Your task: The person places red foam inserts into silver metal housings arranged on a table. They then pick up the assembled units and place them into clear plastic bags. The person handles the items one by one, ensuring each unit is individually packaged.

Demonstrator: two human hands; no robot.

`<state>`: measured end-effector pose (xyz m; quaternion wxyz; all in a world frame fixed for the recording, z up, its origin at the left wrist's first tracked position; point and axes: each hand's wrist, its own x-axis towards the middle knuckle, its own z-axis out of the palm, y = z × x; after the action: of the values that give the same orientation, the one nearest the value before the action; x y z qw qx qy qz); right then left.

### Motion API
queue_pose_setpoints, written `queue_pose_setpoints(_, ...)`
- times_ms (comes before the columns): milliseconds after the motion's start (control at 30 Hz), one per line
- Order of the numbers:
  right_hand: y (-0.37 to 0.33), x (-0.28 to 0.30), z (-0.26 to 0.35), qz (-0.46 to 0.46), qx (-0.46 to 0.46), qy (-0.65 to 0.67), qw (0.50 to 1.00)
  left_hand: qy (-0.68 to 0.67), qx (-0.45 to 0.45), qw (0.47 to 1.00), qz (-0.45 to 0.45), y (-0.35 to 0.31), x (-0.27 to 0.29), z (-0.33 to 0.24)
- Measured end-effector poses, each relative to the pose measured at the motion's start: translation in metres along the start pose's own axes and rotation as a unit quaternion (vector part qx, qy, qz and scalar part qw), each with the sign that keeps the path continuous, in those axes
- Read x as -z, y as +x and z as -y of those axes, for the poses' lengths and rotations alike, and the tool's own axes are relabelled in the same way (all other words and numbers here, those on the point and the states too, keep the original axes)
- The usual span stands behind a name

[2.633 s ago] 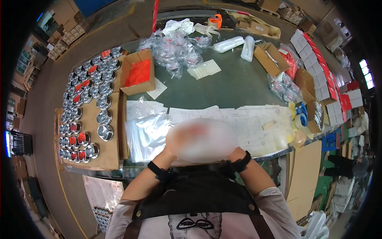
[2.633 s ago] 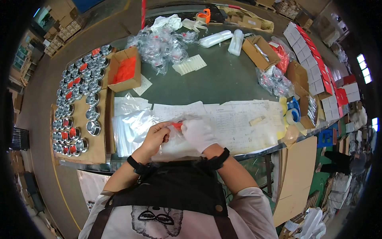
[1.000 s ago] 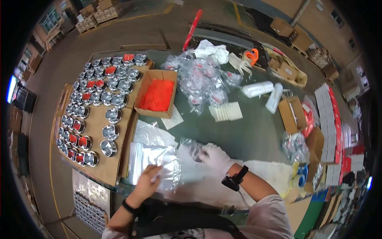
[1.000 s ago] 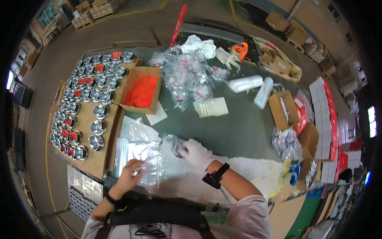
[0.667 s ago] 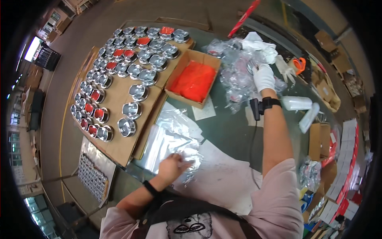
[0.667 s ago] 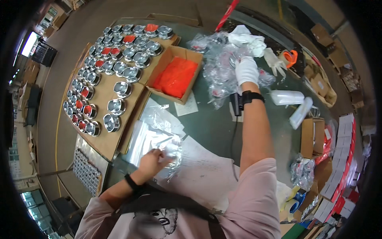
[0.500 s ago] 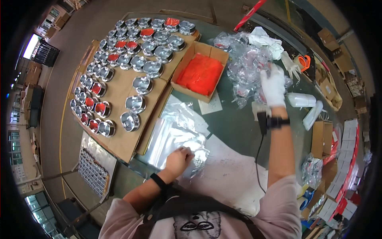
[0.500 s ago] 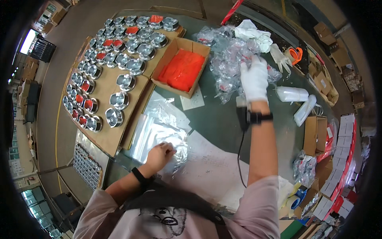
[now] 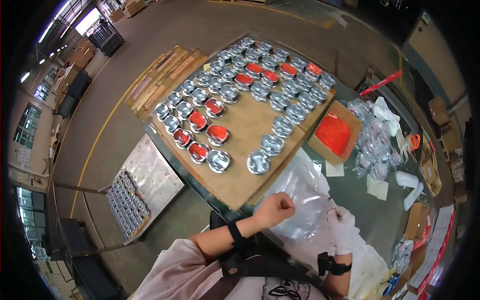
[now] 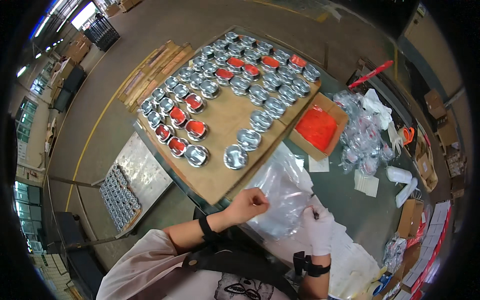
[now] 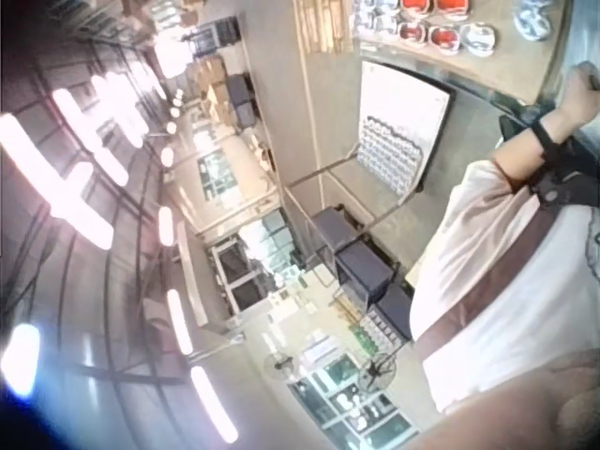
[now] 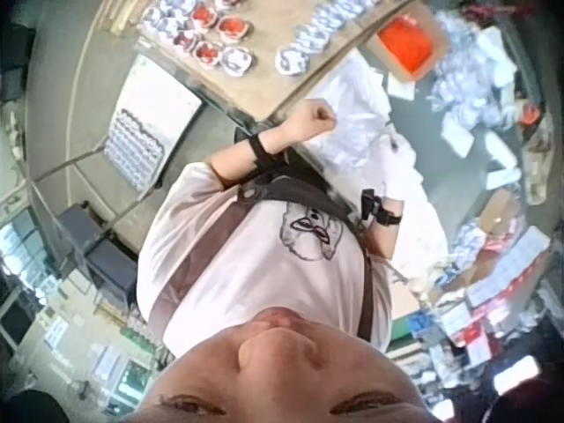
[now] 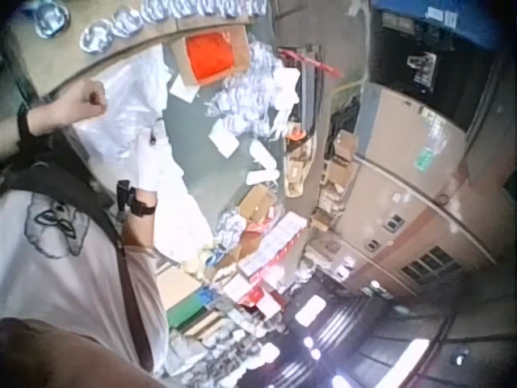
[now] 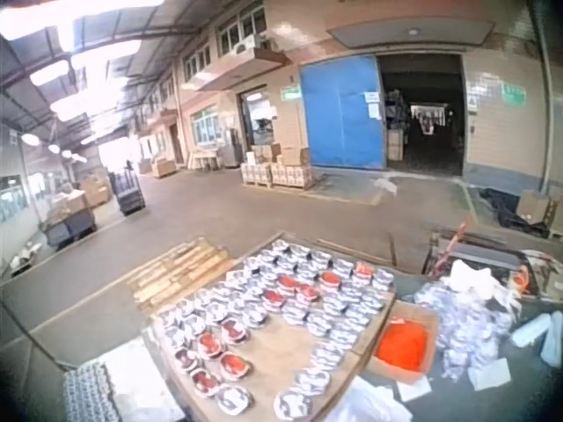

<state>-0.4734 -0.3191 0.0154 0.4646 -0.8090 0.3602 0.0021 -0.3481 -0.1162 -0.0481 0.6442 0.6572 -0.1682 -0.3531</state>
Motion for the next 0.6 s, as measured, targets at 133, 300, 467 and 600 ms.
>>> queue_pose_setpoints(133, -0.017, -0.06, 0.076, 0.081, 0.046, 0.062, 0.994, -0.107, 0.01, 0.983, 0.147, -0.001, 0.038, -0.035)
queue_pose_setpoints(300, -0.025, -0.057, 0.157, -0.01, -0.016, 0.268, 0.963, -0.011, -0.114, 0.989, 0.091, -0.017, 0.178, -0.08)
queue_pose_setpoints(467, 0.055, -0.204, 0.248, 0.05, 0.4, -0.083, 0.911, -0.023, -0.084, 0.942, -0.323, -0.084, 0.331, -0.162)
queue_pose_setpoints(600, 0.105, -0.322, 0.256, 0.062, 0.265, -0.425, 0.863, 0.091, -0.206, 0.908, -0.353, -0.096, 0.377, -0.185)
